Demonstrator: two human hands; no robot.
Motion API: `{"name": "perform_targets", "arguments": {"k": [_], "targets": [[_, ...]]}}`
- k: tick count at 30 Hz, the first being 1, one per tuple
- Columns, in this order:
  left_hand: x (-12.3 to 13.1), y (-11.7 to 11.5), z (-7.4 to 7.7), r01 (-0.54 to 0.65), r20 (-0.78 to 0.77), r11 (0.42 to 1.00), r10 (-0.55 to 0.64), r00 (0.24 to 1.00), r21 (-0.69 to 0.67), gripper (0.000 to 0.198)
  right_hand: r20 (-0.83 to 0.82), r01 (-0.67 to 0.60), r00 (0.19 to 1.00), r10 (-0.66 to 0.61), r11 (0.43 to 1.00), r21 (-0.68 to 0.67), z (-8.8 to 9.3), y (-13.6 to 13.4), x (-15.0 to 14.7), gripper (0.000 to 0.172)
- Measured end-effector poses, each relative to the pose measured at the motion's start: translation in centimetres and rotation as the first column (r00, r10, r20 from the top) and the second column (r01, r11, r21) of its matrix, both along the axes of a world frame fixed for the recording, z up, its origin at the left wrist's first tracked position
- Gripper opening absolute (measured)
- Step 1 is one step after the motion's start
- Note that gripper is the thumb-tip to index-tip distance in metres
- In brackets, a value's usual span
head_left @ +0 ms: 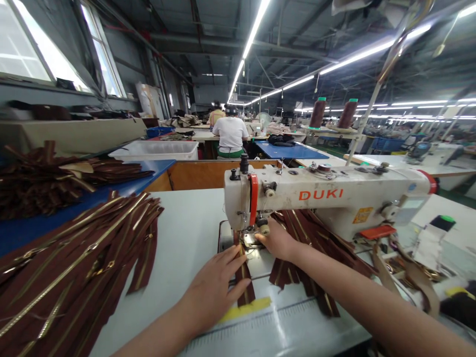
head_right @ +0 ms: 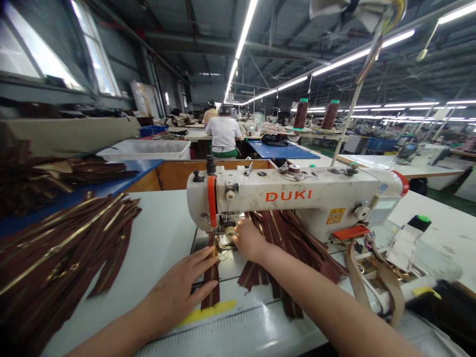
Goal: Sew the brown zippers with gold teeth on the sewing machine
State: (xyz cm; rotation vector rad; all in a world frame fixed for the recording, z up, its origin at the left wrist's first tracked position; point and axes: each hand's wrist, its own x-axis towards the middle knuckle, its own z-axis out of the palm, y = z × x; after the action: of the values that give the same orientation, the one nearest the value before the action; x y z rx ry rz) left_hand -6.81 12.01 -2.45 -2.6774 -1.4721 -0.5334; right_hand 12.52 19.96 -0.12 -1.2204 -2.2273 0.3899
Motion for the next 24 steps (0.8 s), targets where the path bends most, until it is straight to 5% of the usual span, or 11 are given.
{"name": "perform_targets", "arguments": {"k": [8, 24], "targets": [[0.1, 0.0, 0.0, 0.013, -0.026, 1.000, -0.013, 1.000, -0.017, 0.044, 0.139, -0.197, 0.974, 0.177, 0.970, 0.140, -1.4, -7.4, 0.4, 0.021], [0.0, -0.1, 0.2, 0.012, -0.024, 0.995, -0.015, 1.000, -0.103, 0.046, 0.181, -0.224, 0.964, 0.195, 0.962, 0.156, -2.0, -7.2, 0.0, 0.019]]}}
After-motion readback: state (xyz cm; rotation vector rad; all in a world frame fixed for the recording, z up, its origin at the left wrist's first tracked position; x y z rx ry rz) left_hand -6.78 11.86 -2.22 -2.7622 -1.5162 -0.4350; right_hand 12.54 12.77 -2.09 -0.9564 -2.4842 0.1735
